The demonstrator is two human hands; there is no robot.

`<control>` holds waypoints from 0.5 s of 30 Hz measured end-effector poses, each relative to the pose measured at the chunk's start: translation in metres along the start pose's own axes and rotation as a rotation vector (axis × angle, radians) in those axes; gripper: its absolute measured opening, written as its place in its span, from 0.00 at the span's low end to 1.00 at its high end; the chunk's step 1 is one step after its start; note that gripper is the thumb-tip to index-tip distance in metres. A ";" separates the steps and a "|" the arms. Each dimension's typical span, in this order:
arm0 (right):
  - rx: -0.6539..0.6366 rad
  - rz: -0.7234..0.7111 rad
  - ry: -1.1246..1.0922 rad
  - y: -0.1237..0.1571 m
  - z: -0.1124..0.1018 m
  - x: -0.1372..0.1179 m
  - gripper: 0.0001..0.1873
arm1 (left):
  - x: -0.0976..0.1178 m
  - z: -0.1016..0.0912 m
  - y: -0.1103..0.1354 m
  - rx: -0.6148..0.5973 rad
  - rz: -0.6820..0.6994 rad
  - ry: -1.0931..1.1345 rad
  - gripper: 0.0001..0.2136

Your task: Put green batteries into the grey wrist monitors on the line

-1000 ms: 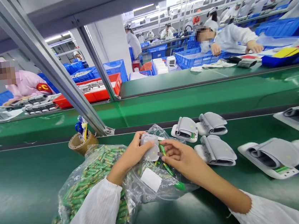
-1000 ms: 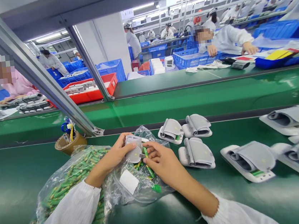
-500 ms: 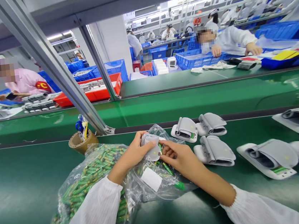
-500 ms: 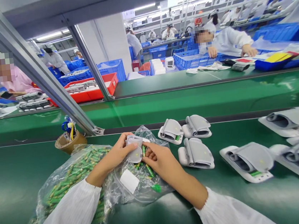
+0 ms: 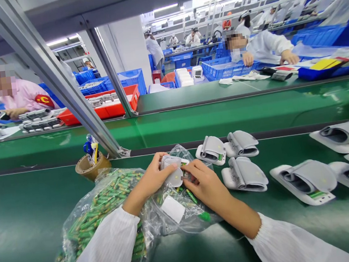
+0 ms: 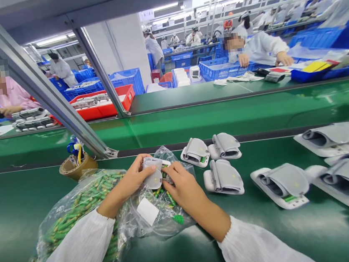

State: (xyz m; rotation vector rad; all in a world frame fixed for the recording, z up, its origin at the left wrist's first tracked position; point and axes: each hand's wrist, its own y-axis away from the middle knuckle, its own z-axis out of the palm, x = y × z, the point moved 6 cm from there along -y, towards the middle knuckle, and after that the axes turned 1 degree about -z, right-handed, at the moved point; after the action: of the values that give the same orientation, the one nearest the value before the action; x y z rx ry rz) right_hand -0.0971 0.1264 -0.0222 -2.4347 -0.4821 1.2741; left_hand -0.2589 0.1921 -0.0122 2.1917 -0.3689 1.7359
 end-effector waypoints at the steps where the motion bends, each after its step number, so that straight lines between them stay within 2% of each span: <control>1: 0.032 0.030 -0.013 0.000 -0.002 0.000 0.18 | 0.001 -0.001 0.000 0.010 0.010 -0.005 0.23; 3: 0.069 0.103 -0.061 0.000 -0.005 0.000 0.27 | 0.004 -0.001 0.001 0.021 0.034 -0.021 0.24; 5: 0.045 0.178 -0.101 -0.001 -0.006 0.000 0.35 | 0.009 -0.001 0.002 0.020 0.066 -0.040 0.24; 7: 0.005 0.242 -0.123 -0.003 -0.006 -0.001 0.37 | 0.014 -0.001 0.005 0.011 0.093 -0.034 0.25; 10: 0.001 0.272 -0.196 -0.005 -0.008 -0.004 0.31 | 0.021 0.000 0.008 0.011 0.131 0.025 0.25; 15: 0.143 0.320 -0.429 -0.006 -0.010 0.001 0.19 | 0.026 0.006 0.010 -0.031 0.142 0.080 0.27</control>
State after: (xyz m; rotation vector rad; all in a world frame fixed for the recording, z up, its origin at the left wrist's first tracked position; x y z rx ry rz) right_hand -0.0895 0.1310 -0.0147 -2.1768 -0.0965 1.9096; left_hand -0.2517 0.1804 0.0129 2.1132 -0.5396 1.8714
